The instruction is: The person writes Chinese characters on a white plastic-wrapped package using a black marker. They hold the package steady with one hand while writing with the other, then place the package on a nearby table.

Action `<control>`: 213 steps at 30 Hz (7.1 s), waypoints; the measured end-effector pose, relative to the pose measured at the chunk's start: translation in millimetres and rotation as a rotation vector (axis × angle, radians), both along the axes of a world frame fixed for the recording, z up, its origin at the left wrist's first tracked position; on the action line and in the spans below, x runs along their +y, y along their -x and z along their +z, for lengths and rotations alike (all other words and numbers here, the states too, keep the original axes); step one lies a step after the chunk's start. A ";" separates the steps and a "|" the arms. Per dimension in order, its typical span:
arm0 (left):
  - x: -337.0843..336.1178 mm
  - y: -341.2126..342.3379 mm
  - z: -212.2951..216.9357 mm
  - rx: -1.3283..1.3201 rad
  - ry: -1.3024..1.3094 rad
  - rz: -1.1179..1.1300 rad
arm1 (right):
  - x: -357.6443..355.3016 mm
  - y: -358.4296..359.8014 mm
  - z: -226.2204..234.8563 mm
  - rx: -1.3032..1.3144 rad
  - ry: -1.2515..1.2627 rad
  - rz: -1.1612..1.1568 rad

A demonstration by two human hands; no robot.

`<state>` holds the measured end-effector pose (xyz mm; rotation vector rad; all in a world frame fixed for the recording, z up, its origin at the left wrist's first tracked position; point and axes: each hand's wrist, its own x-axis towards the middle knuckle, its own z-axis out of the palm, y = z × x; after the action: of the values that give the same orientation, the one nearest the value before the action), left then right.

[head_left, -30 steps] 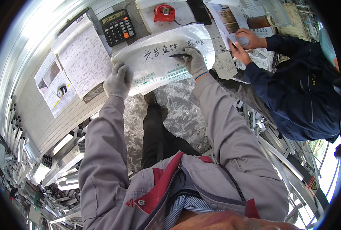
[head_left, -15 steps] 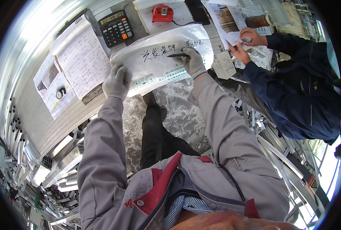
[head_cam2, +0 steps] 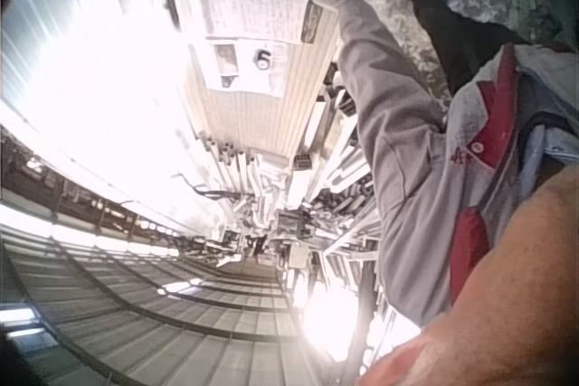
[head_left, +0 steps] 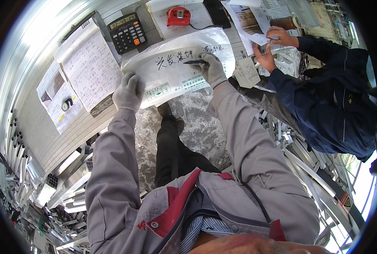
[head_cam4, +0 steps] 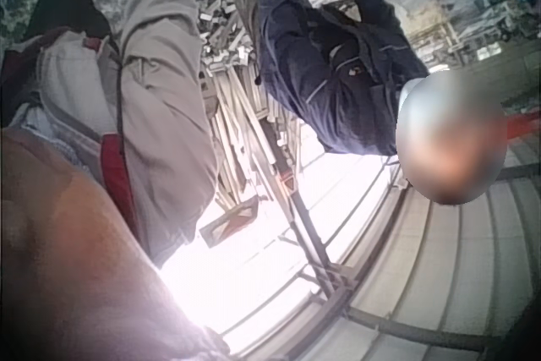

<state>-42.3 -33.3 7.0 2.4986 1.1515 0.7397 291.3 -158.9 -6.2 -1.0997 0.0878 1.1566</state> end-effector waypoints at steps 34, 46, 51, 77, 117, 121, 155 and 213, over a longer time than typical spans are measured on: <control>0.6 1.3 2.1 0.032 0.021 -0.016 | 2.2 3.8 8.9 0.010 0.011 -0.014; 1.0 -1.9 2.3 -0.029 -0.008 -0.007 | 5.2 8.5 16.4 -0.007 0.049 -0.044; 0.5 -3.2 1.9 -0.019 -0.006 0.004 | 2.6 4.5 10.1 0.003 0.025 -0.028; 0.0 -5.6 4.6 -0.019 -0.006 0.013 | 0.3 2.7 6.9 0.059 -0.010 -0.030; 0.6 -4.3 0.6 -0.009 -0.019 -0.002 | 2.3 7.0 13.7 0.039 0.015 -0.055; 1.3 -4.5 0.7 -0.003 -0.029 -0.001 | 2.6 6.6 12.5 0.029 0.024 -0.061; -0.1 -4.1 -2.7 -0.010 -0.009 0.002 | -1.1 3.4 9.6 0.068 -0.029 -0.018; -0.6 -5.0 -0.5 -0.011 -0.025 0.005 | 1.2 7.7 18.8 0.050 -0.002 -0.037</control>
<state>-37.3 -33.8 6.5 2.5100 1.1517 0.7728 283.6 -157.6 12.6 -1.0636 0.1451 1.1504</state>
